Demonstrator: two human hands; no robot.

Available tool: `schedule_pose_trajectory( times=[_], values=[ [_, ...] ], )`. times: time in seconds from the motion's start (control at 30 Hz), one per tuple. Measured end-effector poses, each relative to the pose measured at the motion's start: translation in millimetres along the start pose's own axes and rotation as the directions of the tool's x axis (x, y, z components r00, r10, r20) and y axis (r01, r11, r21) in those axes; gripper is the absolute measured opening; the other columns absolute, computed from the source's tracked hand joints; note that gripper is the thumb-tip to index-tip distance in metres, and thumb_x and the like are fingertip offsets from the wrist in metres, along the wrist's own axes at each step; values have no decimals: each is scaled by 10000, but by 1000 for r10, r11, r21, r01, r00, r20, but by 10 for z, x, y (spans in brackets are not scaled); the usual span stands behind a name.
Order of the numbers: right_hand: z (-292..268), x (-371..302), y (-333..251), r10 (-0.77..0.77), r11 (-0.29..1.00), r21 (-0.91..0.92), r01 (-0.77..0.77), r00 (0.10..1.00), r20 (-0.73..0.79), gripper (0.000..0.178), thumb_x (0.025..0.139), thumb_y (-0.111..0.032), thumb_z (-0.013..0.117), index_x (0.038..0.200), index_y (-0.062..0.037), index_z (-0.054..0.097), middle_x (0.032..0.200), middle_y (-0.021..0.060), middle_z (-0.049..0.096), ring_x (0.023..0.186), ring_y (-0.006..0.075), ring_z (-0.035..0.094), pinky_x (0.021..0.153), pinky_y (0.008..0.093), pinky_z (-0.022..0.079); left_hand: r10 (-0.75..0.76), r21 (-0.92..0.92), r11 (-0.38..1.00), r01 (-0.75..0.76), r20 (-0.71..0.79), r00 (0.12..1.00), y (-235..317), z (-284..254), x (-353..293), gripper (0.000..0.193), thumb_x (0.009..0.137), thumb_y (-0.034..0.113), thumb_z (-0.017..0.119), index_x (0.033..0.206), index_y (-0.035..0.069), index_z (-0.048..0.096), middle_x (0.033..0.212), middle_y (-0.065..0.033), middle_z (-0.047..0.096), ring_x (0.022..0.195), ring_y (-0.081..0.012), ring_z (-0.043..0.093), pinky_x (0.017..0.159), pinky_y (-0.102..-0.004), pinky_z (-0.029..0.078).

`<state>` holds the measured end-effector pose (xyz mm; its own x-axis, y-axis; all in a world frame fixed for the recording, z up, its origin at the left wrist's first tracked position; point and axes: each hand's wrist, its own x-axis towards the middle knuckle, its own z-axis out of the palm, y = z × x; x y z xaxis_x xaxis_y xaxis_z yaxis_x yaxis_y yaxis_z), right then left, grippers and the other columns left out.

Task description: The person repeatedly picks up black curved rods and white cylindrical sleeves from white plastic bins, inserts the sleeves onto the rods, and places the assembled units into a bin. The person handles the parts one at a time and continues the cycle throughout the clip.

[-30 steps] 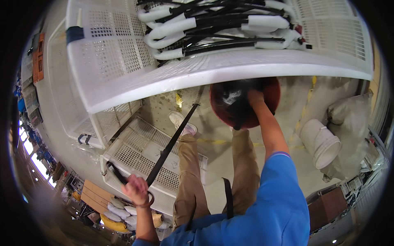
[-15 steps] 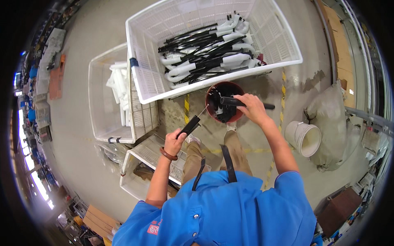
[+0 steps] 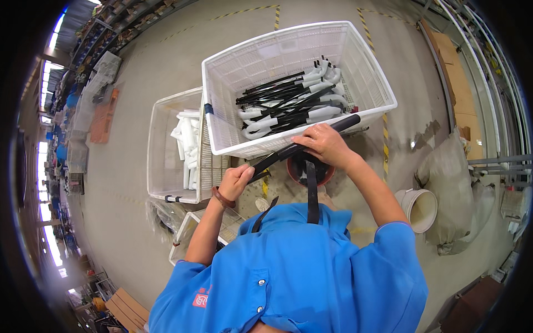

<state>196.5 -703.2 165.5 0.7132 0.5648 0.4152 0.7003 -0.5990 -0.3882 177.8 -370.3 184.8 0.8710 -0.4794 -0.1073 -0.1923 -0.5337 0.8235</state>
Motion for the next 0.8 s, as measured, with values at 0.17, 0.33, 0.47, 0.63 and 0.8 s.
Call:
schedule_pose_trajectory(
  times=[0.17, 0.33, 0.47, 0.63, 0.8],
  values=[
    [-5, 75, -153, 109, 944, 313, -103, 994, -1, 528, 821, -225, 700, 1327, -146, 574, 1030, 124, 634, 938, 342, 590, 842, 416, 487, 14, -21, 1000, -16, -80, 997, 101, -57, 32, 356, 987, 284, 540, 769, 4, 555, 609, -187, 509, 533, -351, 488, 525, -400, 408],
    [-94, 252, -247, 213, 765, 600, -232, 972, 104, 423, 897, -221, 661, 1297, -98, 595, 1182, 86, 654, 1000, 229, 626, 869, 335, 490, 64, -17, 998, -66, -100, 993, 146, -169, 30, 352, 1006, 247, 503, 774, -18, 520, 608, -141, 429, 546, -258, 400, 531, -370, 389],
    [-281, 456, -202, 301, 428, 660, -617, 786, 540, 343, 944, -200, 626, 1270, -93, 615, 843, -23, 595, 722, 55, 511, 658, 230, 447, 130, 84, 989, -122, -92, 987, 221, -237, 3, 369, 996, 294, 523, 762, 11, 559, 630, -200, 520, 593, -413, 507, 537, -431, 417],
    [-432, 623, -155, 109, 400, 659, -637, 747, 656, 342, 977, -268, 578, 1208, -17, 606, 725, -27, 523, 585, 51, 463, 529, 223, 397, 124, 94, 989, -118, -59, 990, 300, -391, -50, 385, 990, 323, 526, 751, 23, 561, 630, -189, 527, 601, -404, 537, 546, -440, 431],
    [-403, 727, -159, -23, 8, 644, -765, 644, 765, 351, 985, -377, 562, 917, -34, 593, 661, -18, 497, 509, 44, 453, 467, 218, 397, 245, 187, 954, -235, -27, 969, 319, -416, -92, 393, 983, 330, 530, 716, 41, 545, 609, -172, 550, 589, -404, 555, 538, -463, 435]
  ],
)
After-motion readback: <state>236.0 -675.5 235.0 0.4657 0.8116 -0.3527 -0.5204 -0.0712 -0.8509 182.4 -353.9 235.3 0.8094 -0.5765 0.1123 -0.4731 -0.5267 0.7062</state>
